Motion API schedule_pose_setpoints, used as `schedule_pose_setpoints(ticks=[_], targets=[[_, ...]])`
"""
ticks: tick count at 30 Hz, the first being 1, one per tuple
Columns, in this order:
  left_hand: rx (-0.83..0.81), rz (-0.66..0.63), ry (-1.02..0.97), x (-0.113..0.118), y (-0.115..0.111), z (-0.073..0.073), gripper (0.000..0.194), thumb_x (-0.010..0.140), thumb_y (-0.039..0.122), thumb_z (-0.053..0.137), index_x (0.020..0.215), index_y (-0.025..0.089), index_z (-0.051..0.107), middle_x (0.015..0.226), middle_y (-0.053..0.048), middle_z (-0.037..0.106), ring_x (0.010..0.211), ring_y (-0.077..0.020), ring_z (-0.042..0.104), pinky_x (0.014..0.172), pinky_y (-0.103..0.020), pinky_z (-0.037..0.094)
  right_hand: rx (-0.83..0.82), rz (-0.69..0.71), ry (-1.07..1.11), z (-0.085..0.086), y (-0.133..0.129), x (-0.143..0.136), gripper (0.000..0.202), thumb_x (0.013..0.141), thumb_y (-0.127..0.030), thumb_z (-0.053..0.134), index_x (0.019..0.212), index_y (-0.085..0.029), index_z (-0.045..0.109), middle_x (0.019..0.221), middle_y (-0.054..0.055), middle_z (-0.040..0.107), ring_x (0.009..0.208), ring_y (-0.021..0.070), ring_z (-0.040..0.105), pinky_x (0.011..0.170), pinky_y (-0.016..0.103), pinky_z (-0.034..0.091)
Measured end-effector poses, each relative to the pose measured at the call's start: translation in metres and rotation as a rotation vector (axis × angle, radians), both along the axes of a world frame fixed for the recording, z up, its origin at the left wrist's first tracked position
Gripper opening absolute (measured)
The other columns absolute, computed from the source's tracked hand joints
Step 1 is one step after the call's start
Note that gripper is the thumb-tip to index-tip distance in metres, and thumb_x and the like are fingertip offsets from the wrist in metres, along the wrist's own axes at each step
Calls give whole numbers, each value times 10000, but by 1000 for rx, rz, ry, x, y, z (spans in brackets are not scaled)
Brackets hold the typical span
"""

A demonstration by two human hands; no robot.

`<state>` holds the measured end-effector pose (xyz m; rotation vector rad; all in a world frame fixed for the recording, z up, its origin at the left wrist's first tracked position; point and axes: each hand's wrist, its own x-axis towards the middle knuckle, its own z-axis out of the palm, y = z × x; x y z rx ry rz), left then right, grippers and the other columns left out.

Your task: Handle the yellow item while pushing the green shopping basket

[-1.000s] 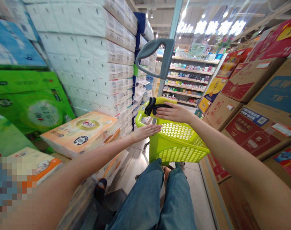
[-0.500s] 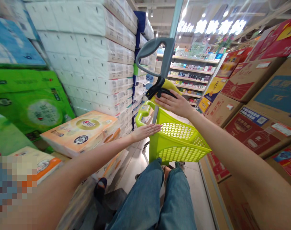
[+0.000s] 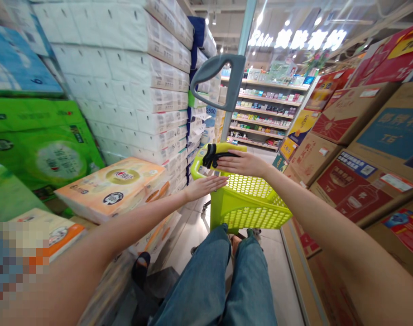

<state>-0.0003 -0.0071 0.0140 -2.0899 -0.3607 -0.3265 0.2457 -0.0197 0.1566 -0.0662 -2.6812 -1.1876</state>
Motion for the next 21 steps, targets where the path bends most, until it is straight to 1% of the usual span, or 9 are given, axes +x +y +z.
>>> schedule_pose_setpoints(ticks=[3,5,7,9,10,12,15,18,21], targets=[[105,-16,-15,0,0,0,605,934,8,372,1521,152,341,1642,-28,204,1498,-104,236,1212,-256,277,-49,-67,102,42,3,2,638,985,-99,426,1554,-327,249,1530,-36,467,1412,122,432,1266,352,224],[126,-11,-12,-1,1,-1,625,924,2,380,1527,159,329,1648,-24,178,1505,-104,209,1219,-252,261,-84,-94,175,66,5,2,655,988,-95,413,1549,-380,231,1552,-71,427,1436,136,392,1267,388,221],[120,1,-5,-1,2,-3,649,913,-1,385,1536,166,310,1652,-20,162,1509,-101,187,1228,-251,242,-75,-114,208,82,6,1,661,993,-91,399,1551,-389,206,1569,-73,396,1456,151,358,1267,435,212],[113,11,-2,-1,2,-3,660,910,0,381,1542,171,295,1653,-16,156,1510,-97,176,1234,-252,230,-40,-130,226,86,7,-1,657,1002,-92,380,1557,-380,180,1578,-60,382,1464,152,340,1266,455,203],[109,13,-2,-1,2,-3,662,909,1,379,1543,173,293,1653,-14,156,1510,-96,174,1236,-253,226,-22,-138,239,83,7,-2,652,1006,-95,373,1561,-370,168,1577,-49,384,1465,150,339,1265,459,203],[105,8,-3,-1,2,-3,658,910,5,378,1541,171,297,1653,-14,162,1510,-98,173,1237,-254,224,12,-148,264,71,7,-3,642,1014,-103,364,1568,-344,150,1565,-22,409,1460,155,351,1259,473,221],[117,-1,-6,-1,2,-3,643,913,11,381,1535,159,313,1652,-22,173,1512,-105,175,1234,-255,231,43,-133,252,40,5,-3,626,1014,-113,373,1568,-328,175,1525,-10,473,1438,146,391,1253,447,254],[132,-11,-14,-1,5,-6,627,916,9,376,1524,158,337,1652,-23,180,1510,-108,190,1229,-260,241,64,-94,151,6,3,-1,579,1011,-136,399,1549,-305,268,1498,-13,510,1417,121,425,1260,376,243],[81,-36,-22,-1,9,-10,604,928,20,378,1515,158,358,1637,-39,248,1489,-116,272,1218,-275,273,68,-44,56,-21,1,0,527,1002,-153,430,1515,-248,358,1476,5,538,1396,117,455,1259,356,245]])
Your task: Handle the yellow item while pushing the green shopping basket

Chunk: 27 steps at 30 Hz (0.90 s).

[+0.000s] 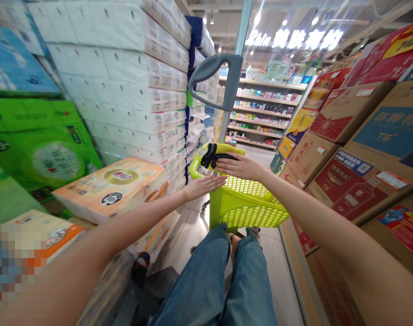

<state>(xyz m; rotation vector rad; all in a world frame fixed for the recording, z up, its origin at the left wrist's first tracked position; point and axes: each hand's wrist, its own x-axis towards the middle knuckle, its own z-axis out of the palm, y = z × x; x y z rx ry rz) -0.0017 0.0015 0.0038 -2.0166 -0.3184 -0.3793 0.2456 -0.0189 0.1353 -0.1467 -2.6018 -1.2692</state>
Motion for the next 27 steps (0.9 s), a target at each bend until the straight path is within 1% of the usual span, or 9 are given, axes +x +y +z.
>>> schedule_pose_setpoints(ticks=[3,6,10,14,17,19,21,24,27], targets=[[-78,-3,-5,0,3,-3,602,936,33,381,1521,174,349,1595,-54,357,1440,-117,380,1199,-285,312,-15,30,-26,-12,-1,-1,523,988,-137,448,1500,-223,383,1463,19,553,1389,119,465,1257,364,252],[-48,-1,-14,1,2,-2,589,939,33,375,1513,165,364,1603,-54,340,1444,-118,374,1195,-282,315,-12,60,-69,-3,-1,-1,513,995,-134,430,1498,-223,380,1456,7,559,1384,122,471,1269,368,206],[6,-24,-16,1,-4,5,613,914,-3,363,1510,141,356,1656,-48,162,1498,-105,241,1209,-259,267,-38,4,-70,40,-1,0,557,999,-120,409,1532,-250,311,1507,6,499,1409,122,435,1269,353,197],[14,6,-5,0,-9,10,625,914,-14,360,1518,145,341,1656,-39,143,1500,-94,218,1218,-245,251,-77,-132,40,93,-1,0,638,1002,-91,378,1562,-334,192,1583,-30,373,1477,116,302,1283,381,134],[23,24,13,0,-10,11,625,917,-19,363,1520,143,335,1651,-38,150,1497,-100,232,1221,-254,262,-101,-132,124,110,1,-3,634,1006,-93,366,1561,-343,188,1589,-40,361,1492,125,268,1283,422,118],[3,34,20,0,-10,10,637,914,-22,365,1527,146,318,1650,-38,151,1497,-101,228,1224,-259,261,-109,-108,181,105,3,-6,634,1004,-97,373,1561,-341,192,1582,-32,379,1483,140,299,1280,450,132],[-11,46,26,0,-10,10,651,911,-25,358,1534,155,303,1651,-29,153,1499,-94,217,1227,-256,252,-116,-85,226,89,4,-8,653,999,-96,381,1566,-347,176,1571,-26,399,1471,155,331,1276,471,153],[1,49,31,0,-8,9,650,912,-28,339,1531,165,313,1650,-8,166,1499,-80,208,1225,-241,242,-130,-69,212,54,2,-9,678,993,-98,398,1571,-356,153,1546,-22,442,1449,150,376,1270,440,201],[-29,13,21,0,-5,6,626,919,-17,342,1518,162,346,1642,-15,222,1493,-94,244,1224,-253,246,-136,-26,120,16,-1,-8,663,986,-120,445,1565,-332,201,1506,-9,500,1411,131,436,1251,396,264]])
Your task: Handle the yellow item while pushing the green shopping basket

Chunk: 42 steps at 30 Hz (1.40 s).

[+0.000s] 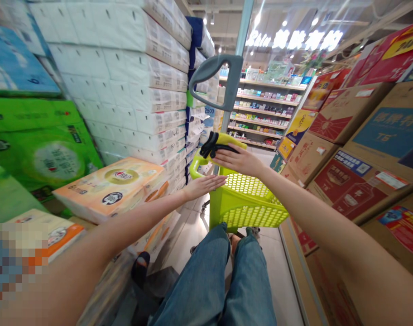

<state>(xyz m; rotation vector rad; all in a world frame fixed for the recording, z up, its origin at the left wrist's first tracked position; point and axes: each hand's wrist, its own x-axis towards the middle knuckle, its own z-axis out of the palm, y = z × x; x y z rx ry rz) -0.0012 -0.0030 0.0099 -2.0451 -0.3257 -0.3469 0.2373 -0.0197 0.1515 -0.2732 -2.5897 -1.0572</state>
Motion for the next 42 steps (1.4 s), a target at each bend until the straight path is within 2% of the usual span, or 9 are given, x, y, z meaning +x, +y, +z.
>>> schedule_pose_setpoints(ticks=[4,7,14,17,20,28,34,38,42], targets=[[-112,-23,-24,0,5,-6,599,936,13,372,1519,152,344,1548,-76,437,1408,-119,431,1190,-288,324,5,53,-71,-33,-3,1,597,973,-132,476,1529,-284,324,1460,10,555,1362,122,500,1221,377,328],[-152,-26,-42,0,5,-7,597,938,19,375,1518,156,346,1513,-88,485,1376,-127,474,1172,-293,348,20,63,-120,-32,-3,2,571,971,-143,478,1518,-249,355,1462,17,553,1366,126,495,1218,356,332],[20,-29,-38,-1,-2,1,643,900,-21,348,1522,141,334,1659,-29,153,1506,-93,198,1223,-244,235,39,-42,-139,47,-2,7,637,1005,-125,371,1569,-347,173,1554,-40,432,1438,103,386,1266,353,218],[41,-26,-27,-2,-2,3,645,896,-19,354,1523,133,328,1662,-38,126,1508,-100,190,1229,-248,224,47,-107,-41,84,-1,7,651,1010,-135,365,1568,-378,135,1586,-53,372,1471,132,329,1272,415,189],[54,-7,-24,-2,-3,3,650,901,-12,361,1531,143,311,1660,-35,134,1508,-101,192,1229,-256,235,63,-130,-1,98,0,4,636,1017,-141,355,1569,-360,130,1593,-34,359,1479,163,314,1267,481,171],[15,-30,-47,-1,-4,3,628,908,3,337,1521,144,339,1660,-27,151,1505,-97,206,1218,-250,240,-49,-44,18,29,-1,-1,713,994,-112,409,1565,-406,99,1533,-38,456,1416,149,429,1256,429,251],[-83,-83,-74,-1,1,-3,632,911,27,368,1529,148,328,1600,-68,347,1461,-116,340,1205,-275,280,7,35,-99,-21,-3,1,663,960,-129,489,1559,-282,249,1484,13,524,1376,136,486,1227,380,321],[-151,-55,-63,-2,1,-3,627,928,41,375,1538,171,312,1548,-70,440,1408,-124,430,1192,-290,312,63,56,-171,-24,-2,-1,572,968,-126,468,1514,-265,363,1464,9,549,1363,124,499,1230,364,310],[-90,1,-14,-1,-2,1,624,935,29,347,1540,178,306,1621,-26,296,1475,-98,301,1211,-269,283,74,113,-278,6,1,2,546,991,-127,414,1515,-269,356,1474,-28,538,1383,110,469,1249,336,272]])
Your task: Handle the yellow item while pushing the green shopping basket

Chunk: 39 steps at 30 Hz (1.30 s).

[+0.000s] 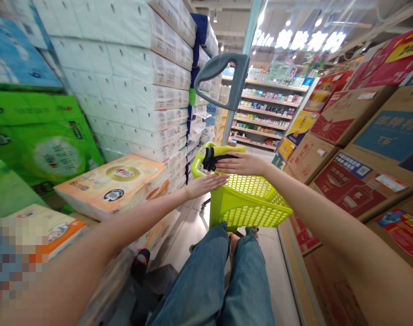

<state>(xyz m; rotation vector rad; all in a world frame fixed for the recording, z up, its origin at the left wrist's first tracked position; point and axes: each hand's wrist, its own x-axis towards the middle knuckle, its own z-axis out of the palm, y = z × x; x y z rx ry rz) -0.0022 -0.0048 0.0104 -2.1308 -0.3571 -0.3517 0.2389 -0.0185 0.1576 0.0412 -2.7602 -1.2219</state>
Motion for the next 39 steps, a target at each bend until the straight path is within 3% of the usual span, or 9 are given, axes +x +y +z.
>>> schedule_pose_setpoints(ticks=[6,10,13,20,24,29,34,36,39], targets=[[116,31,42,0,-3,4,633,921,-10,323,1534,147,306,1651,-10,165,1501,-96,211,1229,-257,241,-23,-191,152,73,2,7,653,1008,-116,367,1564,-380,148,1584,-73,365,1465,101,325,1284,357,146],[121,49,53,-1,-5,7,664,904,-26,335,1542,152,287,1651,-19,165,1502,-95,204,1227,-255,252,-12,-237,283,89,3,4,636,1016,-137,373,1564,-374,154,1598,-63,340,1484,134,289,1286,407,94],[131,30,37,0,-5,7,663,900,-34,342,1535,155,305,1650,-17,181,1499,-93,219,1224,-254,258,8,-225,354,69,3,0,646,1013,-111,369,1572,-338,137,1573,-18,396,1471,155,329,1274,461,153],[105,-38,-14,0,0,1,563,945,12,346,1489,144,403,1595,-32,354,1449,-112,360,1198,-265,301,-20,-88,202,-17,-6,0,567,994,-140,426,1535,-268,316,1477,14,537,1388,129,468,1235,382,302],[-4,-18,-17,0,2,-2,565,952,38,352,1501,166,389,1515,-54,486,1370,-114,479,1166,-269,345,-17,-43,97,-28,-8,2,502,996,-156,424,1491,-238,400,1456,13,560,1363,119,497,1244,345,284],[92,-35,-21,0,1,-1,616,920,4,357,1519,148,346,1642,-42,233,1490,-103,266,1209,-266,273,-72,-88,56,22,-2,6,604,995,-141,418,1550,-314,255,1511,-17,493,1398,126,453,1261,379,243],[204,-16,-14,0,-1,3,600,931,3,355,1516,136,345,1657,-39,158,1488,-102,269,1214,-258,266,-174,-175,261,85,-2,6,587,995,-157,417,1525,-380,304,1531,-77,461,1429,128,406,1271,382,187],[211,-22,-17,0,-1,4,597,931,4,362,1515,126,343,1655,-50,162,1486,-109,278,1210,-263,274,-157,-190,291,96,-3,3,554,1006,-182,407,1525,-350,315,1539,-68,451,1447,133,376,1273,403,161],[211,-19,-17,0,-2,5,598,936,18,367,1523,123,325,1653,-51,164,1490,-109,268,1209,-263,276,-108,-188,357,87,-2,0,579,1012,-160,382,1548,-336,253,1558,-45,424,1461,151,354,1270,462,167]])
